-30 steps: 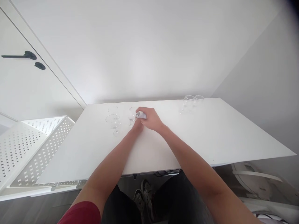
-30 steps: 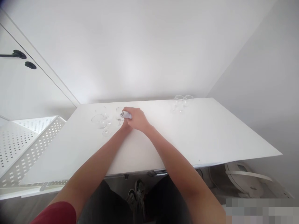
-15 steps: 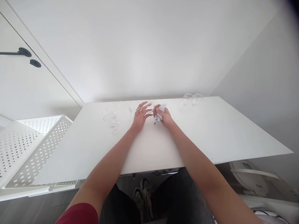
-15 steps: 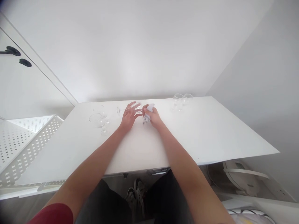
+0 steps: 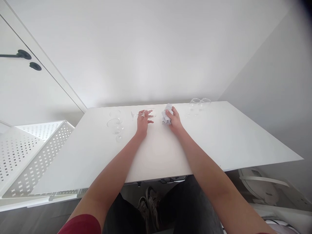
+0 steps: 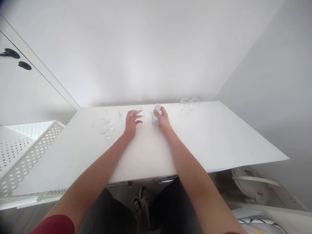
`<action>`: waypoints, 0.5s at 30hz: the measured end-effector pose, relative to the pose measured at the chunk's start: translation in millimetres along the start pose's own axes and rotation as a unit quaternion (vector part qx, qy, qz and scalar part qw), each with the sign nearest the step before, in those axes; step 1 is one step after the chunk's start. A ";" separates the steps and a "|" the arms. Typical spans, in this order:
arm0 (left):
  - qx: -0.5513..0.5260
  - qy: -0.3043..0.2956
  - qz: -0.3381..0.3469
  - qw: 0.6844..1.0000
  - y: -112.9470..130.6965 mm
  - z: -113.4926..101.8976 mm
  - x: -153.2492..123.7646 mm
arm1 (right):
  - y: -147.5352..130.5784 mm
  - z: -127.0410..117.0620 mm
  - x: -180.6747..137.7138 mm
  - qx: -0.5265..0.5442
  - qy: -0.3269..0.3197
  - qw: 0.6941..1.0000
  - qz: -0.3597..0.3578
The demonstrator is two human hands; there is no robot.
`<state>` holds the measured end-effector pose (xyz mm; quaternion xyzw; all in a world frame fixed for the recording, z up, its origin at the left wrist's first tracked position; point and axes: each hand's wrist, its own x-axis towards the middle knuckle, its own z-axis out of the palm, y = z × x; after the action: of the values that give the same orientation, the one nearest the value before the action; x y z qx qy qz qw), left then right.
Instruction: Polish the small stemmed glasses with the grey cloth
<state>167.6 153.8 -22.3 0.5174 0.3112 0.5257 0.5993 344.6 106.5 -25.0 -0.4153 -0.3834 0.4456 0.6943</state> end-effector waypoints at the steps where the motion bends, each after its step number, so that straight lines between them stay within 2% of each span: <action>1: 0.006 -0.001 0.002 1.000 0.2 0.3 -0.4 | 0.9 -0.5 1.1 0.004 -0.004 1.000 0.000; 4: 0.014 -0.013 0.012 1.000 -0.1 0.8 -1.2 | 2.2 -0.5 3.9 0.005 0.004 1.000 0.010; 7: 0.012 -0.020 0.027 0.999 -1.8 0.5 -0.8 | 1.4 1.5 4.6 0.013 -0.025 0.999 0.038; 10: 0.026 -0.008 0.032 0.999 -4.7 -0.2 0.6 | 0.9 3.6 4.2 -0.014 -0.039 0.999 0.012; 13: 0.041 -0.002 0.028 0.999 -7.3 -0.7 1.4 | 2.2 3.4 4.8 -0.061 0.016 0.996 -0.059; 15: 0.049 -0.007 0.029 0.998 -7.9 -0.8 1.0 | 3.0 2.6 5.3 -0.062 0.055 0.993 -0.083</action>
<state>169.5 155.7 -29.8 0.5583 0.3173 0.5231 0.5603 342.9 112.8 -25.9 -0.4479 -0.4047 0.3387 0.7217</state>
